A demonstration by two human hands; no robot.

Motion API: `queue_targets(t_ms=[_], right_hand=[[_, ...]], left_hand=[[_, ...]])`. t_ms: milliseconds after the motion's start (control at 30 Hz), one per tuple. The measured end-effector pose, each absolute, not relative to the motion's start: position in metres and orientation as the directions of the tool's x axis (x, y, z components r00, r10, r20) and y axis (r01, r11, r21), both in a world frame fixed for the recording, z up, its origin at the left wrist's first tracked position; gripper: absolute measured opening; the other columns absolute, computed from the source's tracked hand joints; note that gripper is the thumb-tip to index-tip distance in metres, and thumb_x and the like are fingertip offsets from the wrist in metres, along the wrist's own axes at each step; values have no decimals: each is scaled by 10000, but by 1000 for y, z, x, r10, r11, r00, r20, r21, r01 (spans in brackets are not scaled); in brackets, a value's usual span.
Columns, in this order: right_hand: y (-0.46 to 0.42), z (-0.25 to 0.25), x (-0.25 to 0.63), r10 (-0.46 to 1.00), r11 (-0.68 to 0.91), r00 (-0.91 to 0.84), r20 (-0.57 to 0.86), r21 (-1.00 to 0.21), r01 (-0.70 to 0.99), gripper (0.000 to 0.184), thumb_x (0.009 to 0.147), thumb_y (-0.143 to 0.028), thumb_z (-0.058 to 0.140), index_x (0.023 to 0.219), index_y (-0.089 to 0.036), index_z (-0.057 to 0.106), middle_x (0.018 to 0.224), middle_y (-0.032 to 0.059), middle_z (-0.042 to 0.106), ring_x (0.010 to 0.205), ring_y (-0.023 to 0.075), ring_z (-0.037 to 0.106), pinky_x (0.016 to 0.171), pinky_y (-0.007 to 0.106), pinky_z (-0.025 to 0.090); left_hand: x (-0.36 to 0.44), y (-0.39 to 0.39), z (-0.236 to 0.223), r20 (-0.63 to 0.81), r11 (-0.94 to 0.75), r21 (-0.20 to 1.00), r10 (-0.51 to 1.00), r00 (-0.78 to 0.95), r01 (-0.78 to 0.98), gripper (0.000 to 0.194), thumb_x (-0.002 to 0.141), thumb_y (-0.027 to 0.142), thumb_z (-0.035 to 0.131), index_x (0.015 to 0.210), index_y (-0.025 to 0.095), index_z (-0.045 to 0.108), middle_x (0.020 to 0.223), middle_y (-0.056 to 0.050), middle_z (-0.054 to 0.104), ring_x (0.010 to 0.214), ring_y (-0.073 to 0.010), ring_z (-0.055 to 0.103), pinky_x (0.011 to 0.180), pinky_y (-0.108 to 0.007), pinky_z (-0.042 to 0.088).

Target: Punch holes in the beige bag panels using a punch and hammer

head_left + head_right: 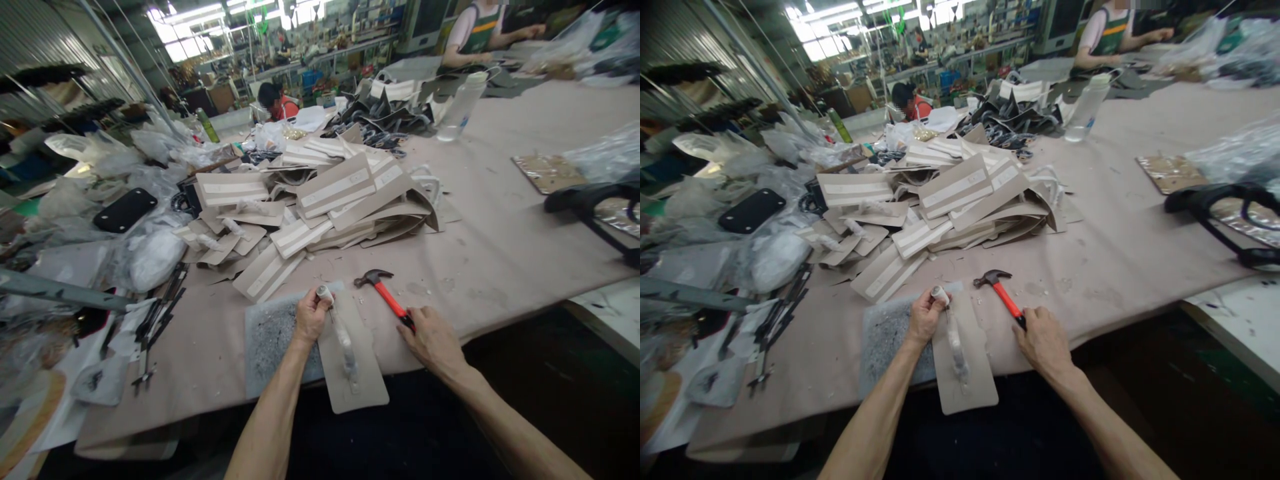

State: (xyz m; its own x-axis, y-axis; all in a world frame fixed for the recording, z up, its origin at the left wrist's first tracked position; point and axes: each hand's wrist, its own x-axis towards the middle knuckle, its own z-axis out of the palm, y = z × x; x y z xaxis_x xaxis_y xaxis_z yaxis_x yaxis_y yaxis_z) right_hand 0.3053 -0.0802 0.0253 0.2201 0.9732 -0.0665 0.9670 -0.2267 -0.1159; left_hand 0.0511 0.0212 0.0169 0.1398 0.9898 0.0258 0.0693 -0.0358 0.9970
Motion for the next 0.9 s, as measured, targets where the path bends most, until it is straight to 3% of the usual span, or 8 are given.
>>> queue_targets(t_ms=[167, 267, 367, 500, 567, 633, 767, 900], right_hand=[[-76, 31, 302, 918, -363, 249, -308, -401, 841, 146, 882, -230, 494, 991, -147, 545, 836, 63, 590, 737, 183, 568, 648, 289, 396], [-68, 49, 290, 811, -559, 107, -575, -708, 432, 108, 840, -231, 457, 920, -180, 509, 661, -28, 509, 538, 124, 491, 536, 252, 394], [-65, 75, 278, 761, -647, 23, -648, -757, 91, 146, 890, -359, 392, 865, -221, 432, 598, -77, 424, 416, 95, 394, 429, 228, 344], [-71, 111, 267, 965, -260, 132, -225, -871, 417, 322, 927, -532, 371, 804, -236, 400, 566, -66, 429, 444, 105, 415, 458, 231, 305], [-74, 119, 265, 995, -27, 91, 51, -720, 693, 332, 945, -518, 369, 794, -228, 421, 557, -39, 455, 473, 118, 429, 491, 251, 279], [-75, 122, 266, 993, 93, -41, 114, -498, 862, 297, 968, -442, 361, 805, -214, 459, 549, -16, 479, 458, 119, 408, 490, 270, 221], [-69, 147, 277, 974, 221, -224, 22, -287, 932, 232, 971, -350, 388, 813, -210, 483, 520, -22, 475, 410, 107, 344, 477, 283, 146], [-63, 203, 278, 903, 208, -7, 430, -420, 883, 282, 982, -454, 389, 823, -232, 462, 519, -50, 423, 408, 98, 349, 471, 254, 216]], left_hand=[[52, 17, 15, 103, -132, 973, 982, 157, 190, 191, 836, 301, 647, 977, 186, 704, 883, -49, 747, 793, -183, 672, 756, -256, 498], [52, 11, 17, 192, -239, 933, 963, 189, 271, 181, 829, 237, 629, 988, 197, 707, 844, -37, 724, 774, -181, 648, 758, -257, 485], [53, 8, 18, 233, -296, 904, 946, 224, 308, 171, 818, 200, 611, 957, 201, 709, 794, -25, 687, 725, -173, 610, 722, -248, 467], [54, 8, 18, 221, -278, 912, 952, 210, 301, 166, 825, 205, 595, 953, 194, 699, 800, -23, 683, 715, -164, 600, 715, -243, 464], [54, 9, 17, 216, -273, 913, 954, 206, 303, 167, 829, 210, 592, 958, 194, 697, 804, -21, 682, 712, -161, 596, 710, -242, 462], [54, 8, 16, 215, -270, 911, 956, 200, 311, 160, 819, 207, 597, 944, 198, 697, 761, -8, 659, 670, -154, 571, 677, -236, 448], [54, 8, 18, 208, -267, 909, 956, 206, 320, 116, 788, 193, 609, 868, 201, 692, 668, 14, 590, 600, -142, 507, 630, -228, 404], [54, 8, 21, 198, -257, 922, 955, 219, 288, 100, 785, 198, 614, 848, 210, 691, 698, 7, 590, 645, -150, 515, 664, -230, 406]])
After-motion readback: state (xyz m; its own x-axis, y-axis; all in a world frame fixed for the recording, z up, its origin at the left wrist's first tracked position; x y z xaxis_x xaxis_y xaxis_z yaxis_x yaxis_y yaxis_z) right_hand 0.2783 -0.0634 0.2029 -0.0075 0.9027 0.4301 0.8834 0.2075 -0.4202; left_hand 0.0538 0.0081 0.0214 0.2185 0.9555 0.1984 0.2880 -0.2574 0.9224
